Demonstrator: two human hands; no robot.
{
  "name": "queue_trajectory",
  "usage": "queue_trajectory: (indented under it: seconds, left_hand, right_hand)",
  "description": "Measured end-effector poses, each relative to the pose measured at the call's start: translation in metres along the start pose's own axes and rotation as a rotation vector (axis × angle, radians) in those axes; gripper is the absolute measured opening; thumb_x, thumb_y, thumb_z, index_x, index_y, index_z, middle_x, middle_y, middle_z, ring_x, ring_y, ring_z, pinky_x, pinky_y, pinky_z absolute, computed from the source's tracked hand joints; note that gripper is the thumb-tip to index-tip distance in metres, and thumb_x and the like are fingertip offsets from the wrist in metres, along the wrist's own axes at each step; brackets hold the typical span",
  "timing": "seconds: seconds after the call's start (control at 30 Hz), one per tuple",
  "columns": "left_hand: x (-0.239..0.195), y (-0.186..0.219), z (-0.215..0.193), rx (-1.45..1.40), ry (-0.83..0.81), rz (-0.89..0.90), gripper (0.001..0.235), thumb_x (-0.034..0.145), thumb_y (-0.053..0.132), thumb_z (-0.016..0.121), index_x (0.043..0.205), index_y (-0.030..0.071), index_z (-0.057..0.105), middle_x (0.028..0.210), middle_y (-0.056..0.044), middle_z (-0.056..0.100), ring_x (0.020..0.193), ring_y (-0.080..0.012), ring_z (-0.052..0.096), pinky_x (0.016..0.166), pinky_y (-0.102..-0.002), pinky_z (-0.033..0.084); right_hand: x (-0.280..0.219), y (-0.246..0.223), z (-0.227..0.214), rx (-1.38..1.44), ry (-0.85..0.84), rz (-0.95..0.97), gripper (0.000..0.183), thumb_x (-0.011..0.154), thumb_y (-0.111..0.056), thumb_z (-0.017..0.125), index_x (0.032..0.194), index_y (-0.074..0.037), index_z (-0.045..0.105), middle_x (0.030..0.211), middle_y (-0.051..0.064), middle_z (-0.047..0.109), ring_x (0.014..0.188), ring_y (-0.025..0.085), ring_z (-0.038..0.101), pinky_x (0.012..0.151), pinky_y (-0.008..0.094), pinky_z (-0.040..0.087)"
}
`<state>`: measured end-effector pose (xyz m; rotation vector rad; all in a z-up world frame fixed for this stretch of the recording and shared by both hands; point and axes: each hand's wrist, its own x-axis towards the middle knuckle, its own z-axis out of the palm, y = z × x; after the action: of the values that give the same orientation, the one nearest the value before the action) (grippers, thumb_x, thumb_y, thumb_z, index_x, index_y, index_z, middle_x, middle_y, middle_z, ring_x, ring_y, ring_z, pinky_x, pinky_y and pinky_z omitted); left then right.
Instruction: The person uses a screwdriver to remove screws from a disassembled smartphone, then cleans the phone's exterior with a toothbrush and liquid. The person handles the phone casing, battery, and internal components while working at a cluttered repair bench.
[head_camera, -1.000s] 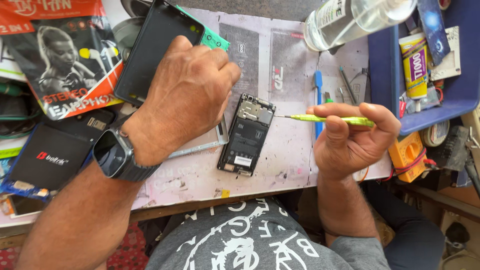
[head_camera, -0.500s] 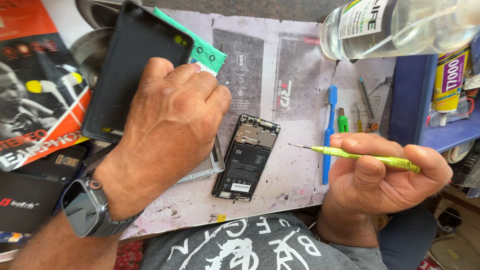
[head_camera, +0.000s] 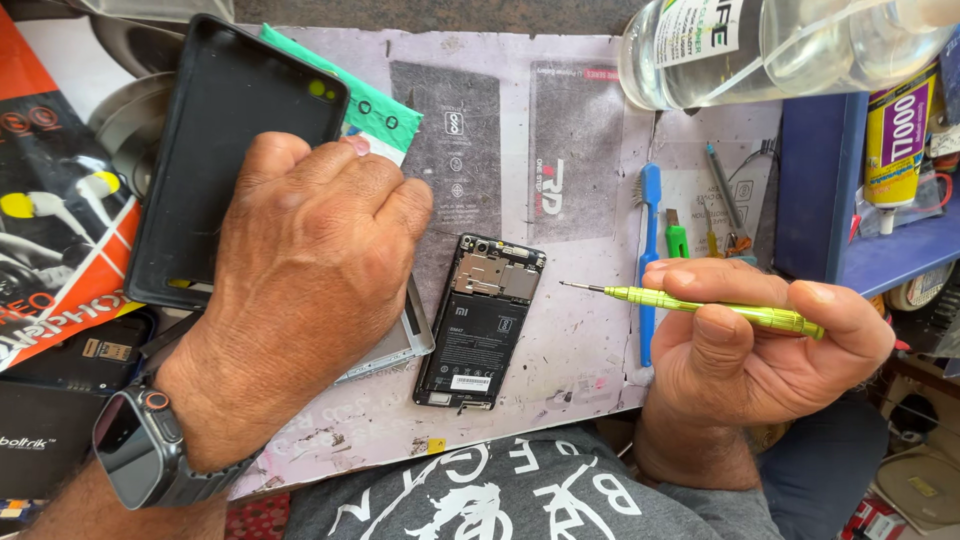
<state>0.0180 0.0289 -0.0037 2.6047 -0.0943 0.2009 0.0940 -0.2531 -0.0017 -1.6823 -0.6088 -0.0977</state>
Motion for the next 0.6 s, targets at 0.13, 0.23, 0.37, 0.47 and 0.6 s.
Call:
queue_trajectory:
  seconds: [0.13, 0.23, 0.37, 0.47, 0.6]
  left_hand:
    - [0.0001, 0.0, 0.0008, -0.01, 0.004, -0.003, 0.009, 0.088, 0.0, 0.066, 0.082, 0.007, 0.066, 0.075, -0.004, 0.059, 0.08, -0.0233, 0.06, 0.076, -0.042, 0.04]
    - [0.0018, 0.0012, -0.0006, 0.008, -0.008, -0.007, 0.007, 0.089, 0.0, 0.067, 0.087, 0.006, 0.07, 0.076, -0.004, 0.061, 0.079, -0.0233, 0.061, 0.076, -0.042, 0.04]
    - [0.0065, 0.003, -0.0039, 0.005, 0.034, 0.015, 0.006, 0.084, 0.001, 0.069, 0.088, 0.004, 0.073, 0.076, -0.004, 0.063, 0.078, -0.0234, 0.062, 0.075, -0.041, 0.041]
    - [0.0086, 0.0033, -0.0055, 0.003, 0.059, 0.032, 0.006, 0.083, 0.002, 0.07, 0.087, 0.004, 0.073, 0.074, -0.004, 0.064, 0.077, -0.0231, 0.063, 0.073, -0.04, 0.041]
    - [0.0074, 0.0019, -0.004, 0.018, 0.064, 0.039, 0.005, 0.084, 0.003, 0.07, 0.086, 0.004, 0.074, 0.074, -0.005, 0.065, 0.079, -0.0234, 0.064, 0.074, -0.04, 0.041]
  right_hand:
    - [0.0003, -0.002, -0.0009, -0.021, 0.002, -0.001, 0.039, 0.113, -0.024, 0.071, 0.133, -0.011, 0.04, 0.09, 0.023, 0.074, 0.07, 0.026, 0.075, 0.07, 0.037, 0.063]
    - [0.0021, -0.0019, -0.0002, -0.028, -0.002, -0.012, 0.039, 0.113, -0.024, 0.07, 0.132, -0.011, 0.04, 0.09, 0.023, 0.074, 0.07, 0.026, 0.075, 0.069, 0.037, 0.063]
    - [0.0031, -0.0037, 0.0006, -0.045, -0.006, -0.005, 0.038, 0.114, -0.024, 0.07, 0.133, -0.012, 0.039, 0.091, 0.023, 0.074, 0.071, 0.026, 0.076, 0.07, 0.036, 0.064]
    - [0.0025, -0.0043, 0.0004, -0.051, 0.007, -0.005, 0.038, 0.113, -0.024, 0.07, 0.132, -0.012, 0.039, 0.09, 0.023, 0.074, 0.069, 0.026, 0.075, 0.07, 0.036, 0.063]
    - [0.0009, -0.0039, -0.0023, -0.055, -0.025, -0.003, 0.038, 0.114, -0.024, 0.069, 0.133, -0.013, 0.039, 0.092, 0.023, 0.074, 0.071, 0.027, 0.075, 0.07, 0.035, 0.063]
